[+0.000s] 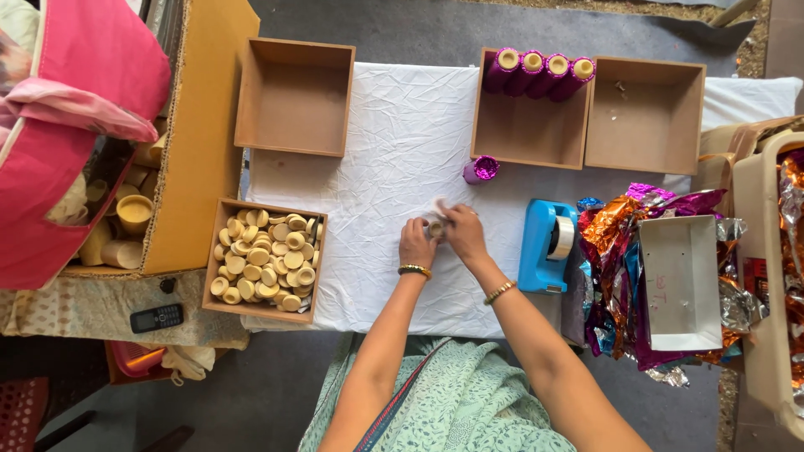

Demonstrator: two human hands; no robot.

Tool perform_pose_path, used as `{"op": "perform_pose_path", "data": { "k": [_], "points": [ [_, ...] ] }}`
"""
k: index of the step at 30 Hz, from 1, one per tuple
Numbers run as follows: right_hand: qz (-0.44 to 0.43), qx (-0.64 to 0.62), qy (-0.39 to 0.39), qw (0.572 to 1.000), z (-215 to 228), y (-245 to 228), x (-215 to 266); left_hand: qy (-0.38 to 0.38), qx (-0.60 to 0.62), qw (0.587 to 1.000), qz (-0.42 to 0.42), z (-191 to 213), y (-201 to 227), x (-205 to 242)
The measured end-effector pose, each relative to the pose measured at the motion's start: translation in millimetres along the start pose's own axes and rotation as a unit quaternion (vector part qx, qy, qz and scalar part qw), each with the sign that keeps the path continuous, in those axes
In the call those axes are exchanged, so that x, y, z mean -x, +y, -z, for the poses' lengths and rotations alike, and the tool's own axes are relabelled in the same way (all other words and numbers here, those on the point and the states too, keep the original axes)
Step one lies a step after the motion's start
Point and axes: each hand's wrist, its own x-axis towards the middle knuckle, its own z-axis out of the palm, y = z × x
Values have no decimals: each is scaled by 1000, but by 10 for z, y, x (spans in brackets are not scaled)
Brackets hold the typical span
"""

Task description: Wrapping small containers in decorative foil and packing them into boxes.

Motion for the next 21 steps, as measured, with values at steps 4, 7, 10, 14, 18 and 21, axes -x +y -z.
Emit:
{"op": "perform_pose_path", "data": {
  "k": [4,7,10,14,18,21],
  "points": [
    [24,28,-57,998,-182,25,72,-7,-29,1000,6,-177,-156,33],
    [-7,14,-11,1000,-172,47,238,4,-43,998,-33,-199,-269,33],
    [-85,-7,-14,996,-106,143,433,-5,-39,997,-73,-75,-182,20],
    [-129,-9,-40,991,84,140,316,-11,14,998,-67,237,119,25],
    [19,7,-21,1000,-51,120,90,-6,7,999,-44,-88,-62,80],
    [44,27,-47,998,-65,-22,72,-4,-40,999,-36,-189,-95,89]
  ]
}}
